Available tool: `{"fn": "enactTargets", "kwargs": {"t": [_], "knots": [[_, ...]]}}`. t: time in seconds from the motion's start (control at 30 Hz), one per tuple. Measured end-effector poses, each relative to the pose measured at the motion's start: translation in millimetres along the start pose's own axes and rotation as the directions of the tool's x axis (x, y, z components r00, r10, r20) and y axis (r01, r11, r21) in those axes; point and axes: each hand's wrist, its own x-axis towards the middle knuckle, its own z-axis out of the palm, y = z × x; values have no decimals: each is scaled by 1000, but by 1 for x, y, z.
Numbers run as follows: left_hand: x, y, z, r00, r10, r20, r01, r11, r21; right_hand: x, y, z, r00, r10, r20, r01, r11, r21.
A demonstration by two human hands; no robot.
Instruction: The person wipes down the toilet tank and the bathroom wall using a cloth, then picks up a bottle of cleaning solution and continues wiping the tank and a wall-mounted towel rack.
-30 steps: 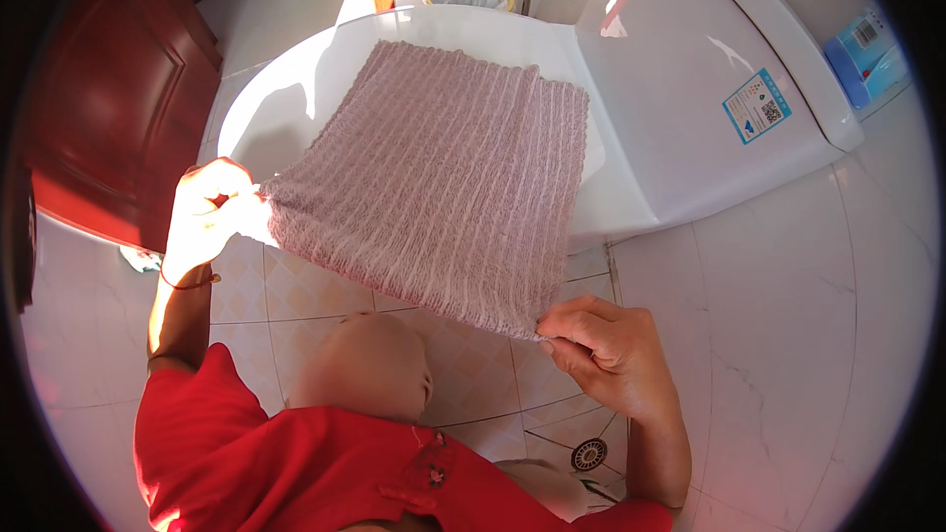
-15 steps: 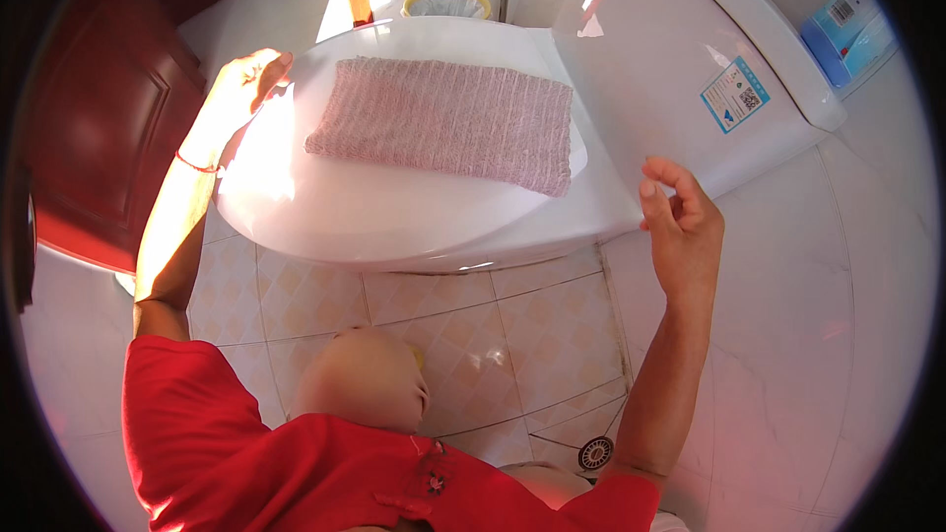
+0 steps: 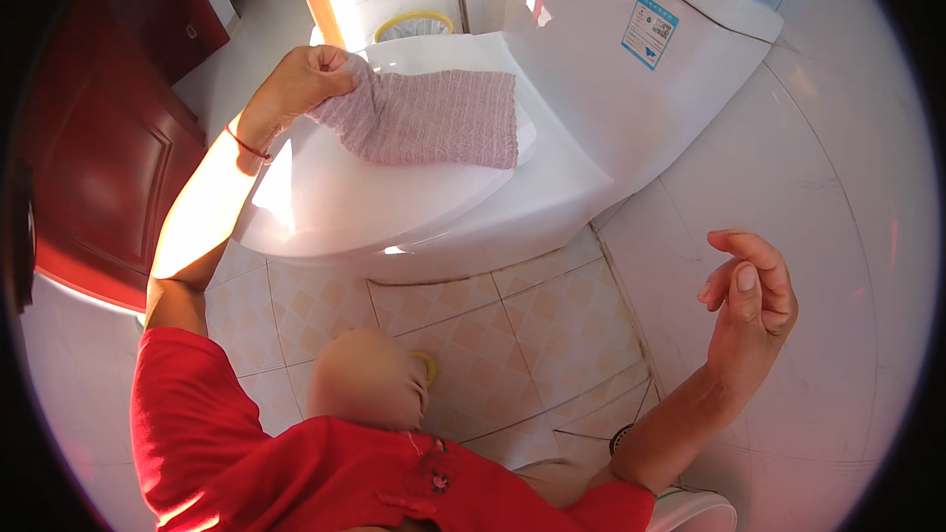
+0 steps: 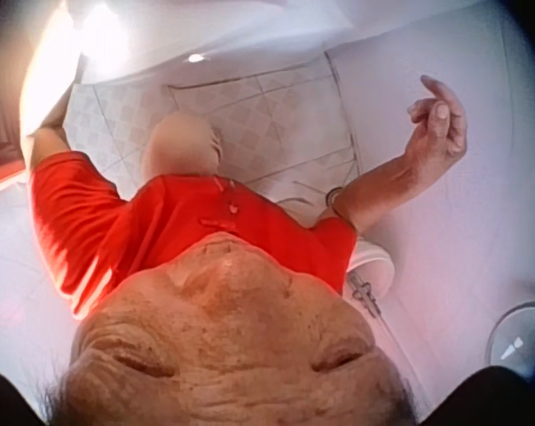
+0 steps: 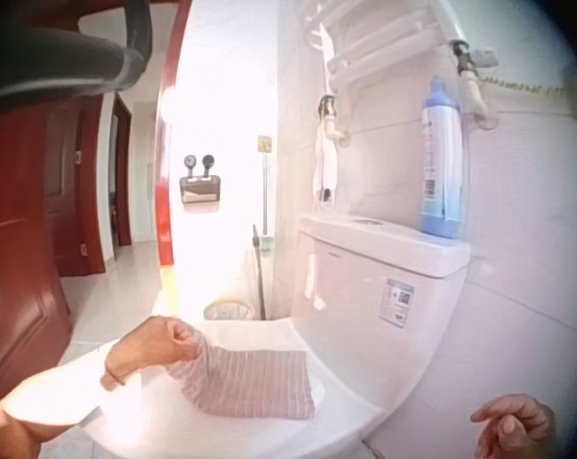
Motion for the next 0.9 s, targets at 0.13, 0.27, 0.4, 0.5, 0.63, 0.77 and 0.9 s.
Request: {"fn": "enactTargets", "kwargs": {"t": [0.13, 0.27, 0.4, 0.5, 0.63, 0.77, 0.9], "knots": [[-2, 77, 29, 972, 100, 213, -49, 971, -233, -17, -11, -48, 995, -34, -96, 32, 999, -20], [9, 46, 11, 994, 91, -54, -89, 995, 46, -39, -24, -103, 917, -97, -386, 80, 995, -61], [0, 44, 55, 802, 518, 298, -590, 767, 254, -63, -39, -161, 797, -164, -581, 154, 986, -66], [-7, 49, 91, 700, 426, 573, -700, 567, 434, -72, -48, -174, 688, -200, -698, 245, 969, -36], [-1, 27, 110, 785, 405, 469, -610, 641, 466, -70, -52, -171, 659, -233, -715, 328, 945, -6], [23, 23, 112, 920, 220, 324, -298, 930, 216, -82, -63, -182, 609, -259, -750, 361, 932, -30], [11, 84, 108, 970, 92, 223, 197, 228, -954, -92, -73, -189, 522, -269, -810, 394, 918, -50]]}}
